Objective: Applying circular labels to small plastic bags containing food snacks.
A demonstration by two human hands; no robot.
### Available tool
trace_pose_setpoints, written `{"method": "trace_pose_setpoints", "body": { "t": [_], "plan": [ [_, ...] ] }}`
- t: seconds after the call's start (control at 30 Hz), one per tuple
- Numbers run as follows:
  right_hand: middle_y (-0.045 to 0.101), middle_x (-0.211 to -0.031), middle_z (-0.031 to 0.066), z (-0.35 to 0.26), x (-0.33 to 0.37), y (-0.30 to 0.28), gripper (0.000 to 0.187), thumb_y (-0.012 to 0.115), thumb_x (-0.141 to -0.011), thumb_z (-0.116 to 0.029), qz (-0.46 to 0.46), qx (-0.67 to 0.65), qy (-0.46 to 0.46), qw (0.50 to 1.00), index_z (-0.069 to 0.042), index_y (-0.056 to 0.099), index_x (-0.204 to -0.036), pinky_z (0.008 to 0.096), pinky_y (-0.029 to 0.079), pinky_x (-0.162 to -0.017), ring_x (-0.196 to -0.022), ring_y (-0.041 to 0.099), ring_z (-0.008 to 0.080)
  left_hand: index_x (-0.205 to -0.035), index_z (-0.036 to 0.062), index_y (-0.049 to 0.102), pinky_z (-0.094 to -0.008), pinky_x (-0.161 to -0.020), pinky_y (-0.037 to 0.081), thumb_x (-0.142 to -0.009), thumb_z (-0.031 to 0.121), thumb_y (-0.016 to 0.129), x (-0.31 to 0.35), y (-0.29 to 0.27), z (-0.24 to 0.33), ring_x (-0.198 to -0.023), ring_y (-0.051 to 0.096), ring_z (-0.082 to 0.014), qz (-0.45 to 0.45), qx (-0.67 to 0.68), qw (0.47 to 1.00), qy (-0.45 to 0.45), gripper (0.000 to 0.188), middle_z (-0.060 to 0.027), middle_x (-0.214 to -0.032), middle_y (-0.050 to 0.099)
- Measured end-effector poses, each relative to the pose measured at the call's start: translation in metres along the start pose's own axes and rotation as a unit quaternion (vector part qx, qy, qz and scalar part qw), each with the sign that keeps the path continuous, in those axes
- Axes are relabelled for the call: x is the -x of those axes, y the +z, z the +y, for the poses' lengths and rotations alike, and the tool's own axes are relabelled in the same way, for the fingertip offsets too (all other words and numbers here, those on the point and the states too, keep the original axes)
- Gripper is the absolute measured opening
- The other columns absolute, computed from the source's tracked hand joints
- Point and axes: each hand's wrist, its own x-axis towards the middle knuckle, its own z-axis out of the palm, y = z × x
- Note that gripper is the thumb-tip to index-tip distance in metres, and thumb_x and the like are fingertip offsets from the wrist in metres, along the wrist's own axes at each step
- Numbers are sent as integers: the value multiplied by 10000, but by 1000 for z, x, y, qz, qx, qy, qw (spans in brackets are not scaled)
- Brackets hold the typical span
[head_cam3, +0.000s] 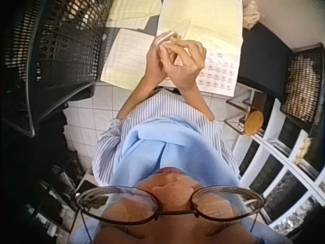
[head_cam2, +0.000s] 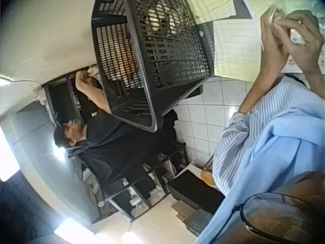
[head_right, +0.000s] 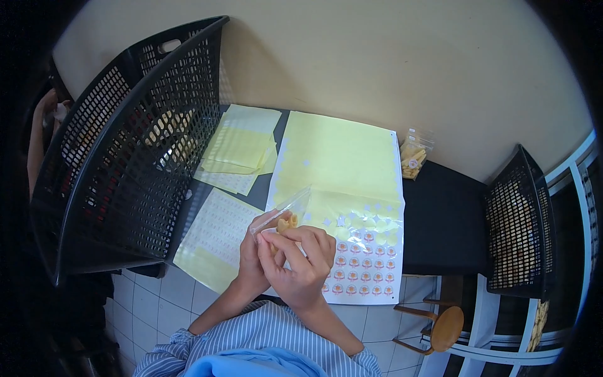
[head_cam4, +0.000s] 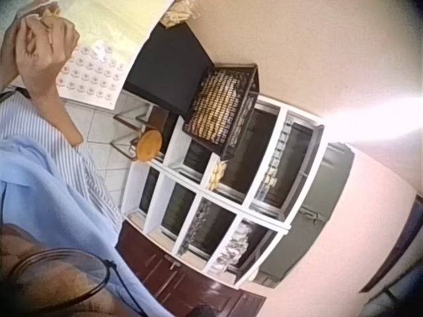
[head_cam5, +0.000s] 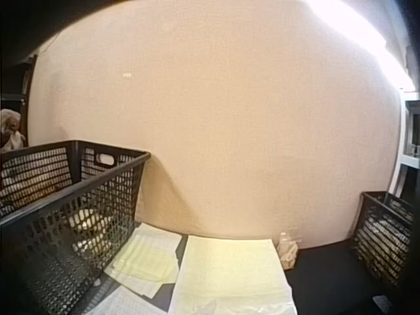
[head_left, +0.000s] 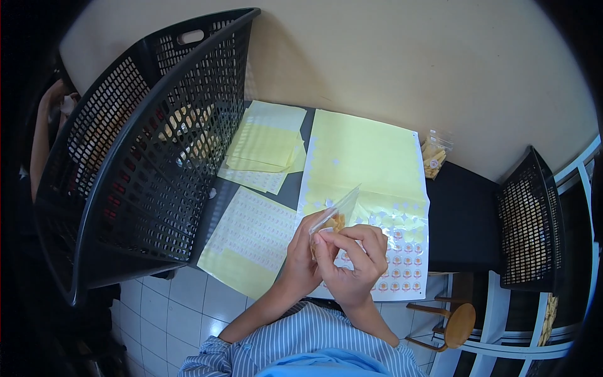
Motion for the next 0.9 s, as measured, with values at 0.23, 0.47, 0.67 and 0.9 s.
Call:
{"method": "trace_pose_setpoints", "body": {
  "t": [0.23, 0.47, 0.67, 0.9],
  "plan": [
    [579, -720, -9, 0, -1, 0, 151, 772, -609, -120, -5, 1, 1, 1000, -127, 675, -725, 310, 354, -668, -705, 542, 176, -1274, 14, 405, -359, -836, 463, -794, -6, 622, 0, 0, 0, -1036, 552, -314, -2, -6, 1000, 5, 527, -187, -1162, 500],
    [583, -725, -14, 2, -3, -2, 139, 771, -628, -138, -21, 13, -8, 1000, -129, 678, -731, 313, 345, -686, -711, 543, 172, -1267, -7, 401, -352, -837, 466, -803, -1, 615, -1, 3, 3, -1027, 559, -301, -4, -1, 1000, -8, 511, -179, -1158, 502],
    [585, -736, -18, 4, -2, -7, 128, 766, -649, -152, -37, 21, -4, 999, -128, 676, -737, 314, 333, -702, -726, 543, 168, -1287, -7, 349, -346, -904, 455, -863, 98, 586, 3, 6, 5, -1085, 539, -248, -19, 38, 997, -57, 497, -160, -1202, 507],
    [591, -748, -23, 6, 0, -11, 120, 758, -669, -161, -34, 12, 15, 999, -135, 668, -744, 310, 314, -695, -725, 536, 157, -1297, -15, 334, -352, -912, 450, -881, 106, 559, 3, 11, 14, -1106, 530, -250, -40, 5, 996, -73, 488, -168, -1213, 501]
  ]
}}
